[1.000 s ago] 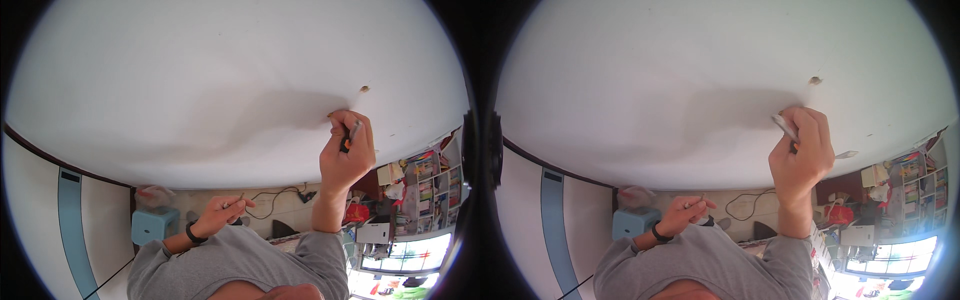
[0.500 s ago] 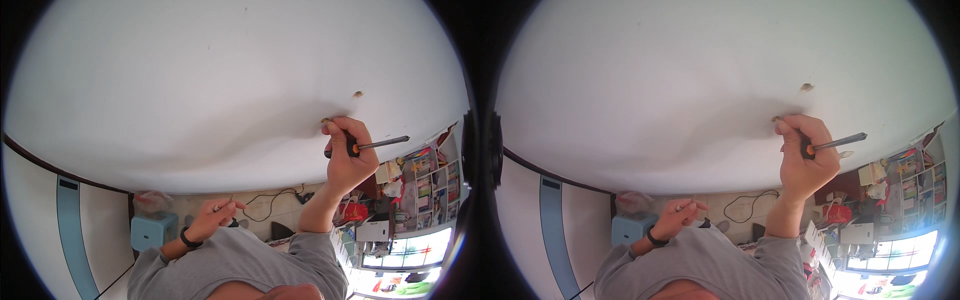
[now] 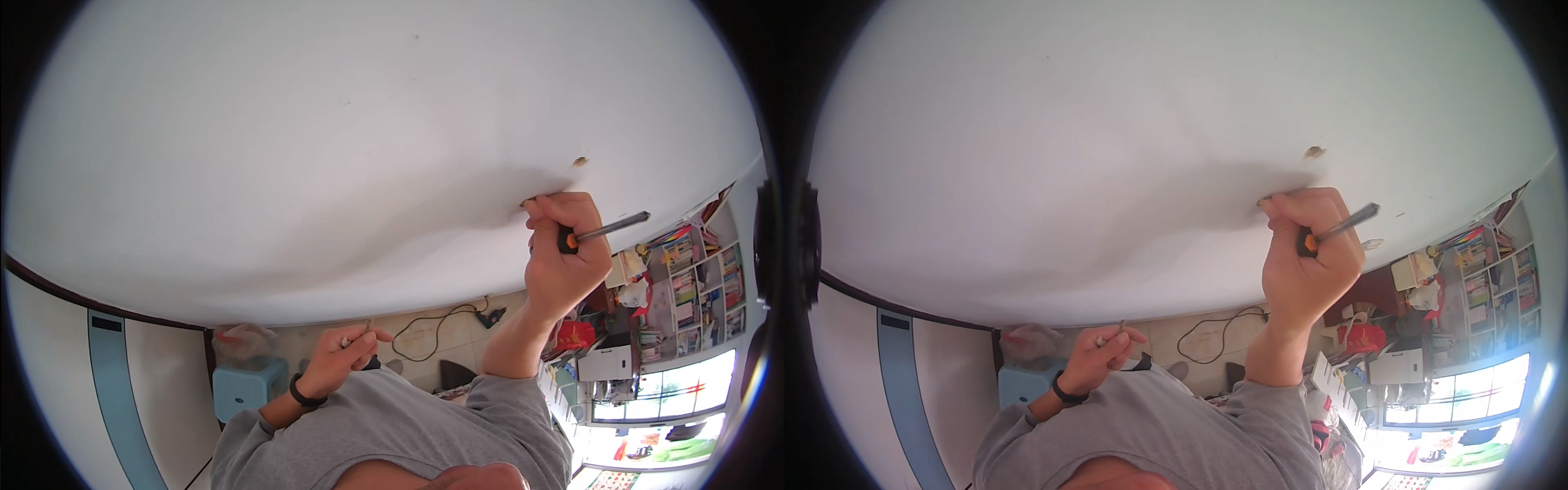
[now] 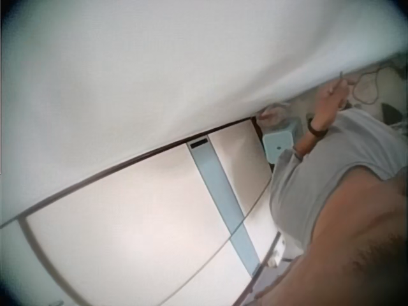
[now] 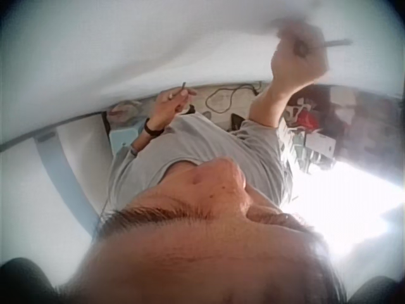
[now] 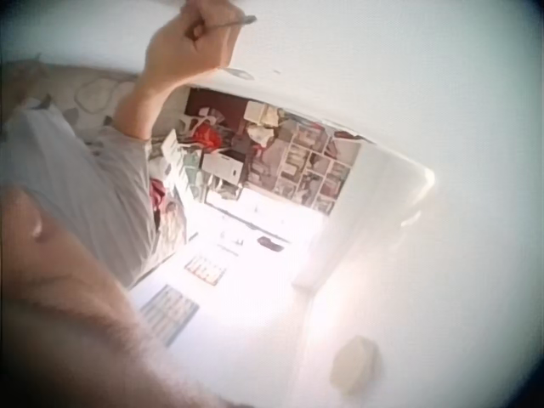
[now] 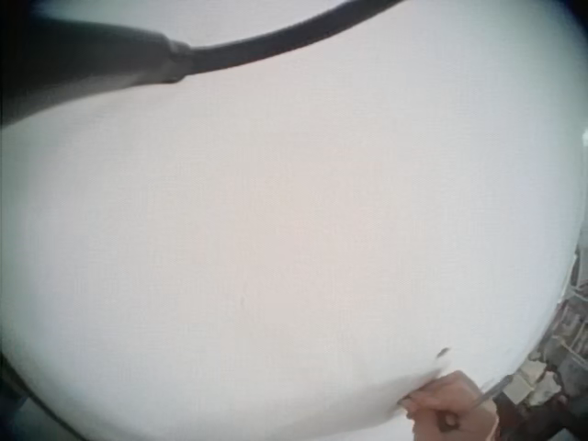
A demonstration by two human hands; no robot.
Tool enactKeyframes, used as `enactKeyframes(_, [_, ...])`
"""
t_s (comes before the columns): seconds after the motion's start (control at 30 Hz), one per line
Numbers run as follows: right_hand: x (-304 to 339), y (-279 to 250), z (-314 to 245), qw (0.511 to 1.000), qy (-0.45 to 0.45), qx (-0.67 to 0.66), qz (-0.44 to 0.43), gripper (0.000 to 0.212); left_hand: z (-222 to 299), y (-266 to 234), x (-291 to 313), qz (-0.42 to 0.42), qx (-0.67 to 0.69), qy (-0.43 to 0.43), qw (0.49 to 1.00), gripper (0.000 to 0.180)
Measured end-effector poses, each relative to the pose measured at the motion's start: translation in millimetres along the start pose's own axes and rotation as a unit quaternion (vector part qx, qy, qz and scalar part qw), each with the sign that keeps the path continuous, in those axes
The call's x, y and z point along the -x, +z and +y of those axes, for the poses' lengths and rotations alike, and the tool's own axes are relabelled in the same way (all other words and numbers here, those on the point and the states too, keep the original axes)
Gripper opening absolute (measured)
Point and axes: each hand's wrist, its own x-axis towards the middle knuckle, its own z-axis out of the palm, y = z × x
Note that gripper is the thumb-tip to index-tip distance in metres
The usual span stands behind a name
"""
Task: The person inserts yellow plastic wall plugs into pre-drilled holes in the ceiling and then uses a screwdriver to screw them in until flush. The person repeats this process for several holes across the ceiling.
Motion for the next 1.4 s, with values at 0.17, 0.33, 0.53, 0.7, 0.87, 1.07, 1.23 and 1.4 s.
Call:
enactKeyframes(0.17, [-4, -5, 3, 0.999, 0.003, 0.019, -0.026, 0.016, 8, 6, 10, -0.004, -0.006, 0.006, 1.000, 0.037])
enactKeyframes(0.33, [8, -29, -4, 0.955, 0.100, -0.243, 0.136, 0.019, 9, 4, 26, 0.004, -0.007, 0.005, 1.000, 0.033])
enactKeyframes(0.53, [-4, -19, -15, 0.859, -0.084, -0.476, 0.168, 0.038, 10, -6, 38, 0.018, 0.000, -0.023, 1.000, 0.034])
enactKeyframes(0.7, [-15, 1, -23, 0.892, -0.137, -0.397, 0.169, 0.037, 1, -22, 52, 0.038, 0.027, -0.012, 0.999, 0.033])
enactKeyframes(0.87, [-12, 29, -14, 0.901, -0.135, -0.366, 0.189, 0.039, 4, -39, 59, 0.074, 0.058, -0.038, 0.995, 0.030])
enactKeyframes(1.07, [-7, 16, -27, 0.892, -0.146, -0.365, 0.222, 0.039, 8, -44, 56, 0.087, 0.049, -0.032, 0.995, 0.029])
enactKeyframes(1.23, [1, 20, -17, 0.888, -0.172, -0.345, 0.250, 0.038, 23, -41, 49, 0.093, 0.021, -0.045, 0.994, 0.028])
enactKeyframes(1.4, [0, 29, -5, 0.908, -0.205, -0.286, 0.228, 0.037, 19, -50, 47, 0.085, 0.051, -0.042, 0.994, 0.028])
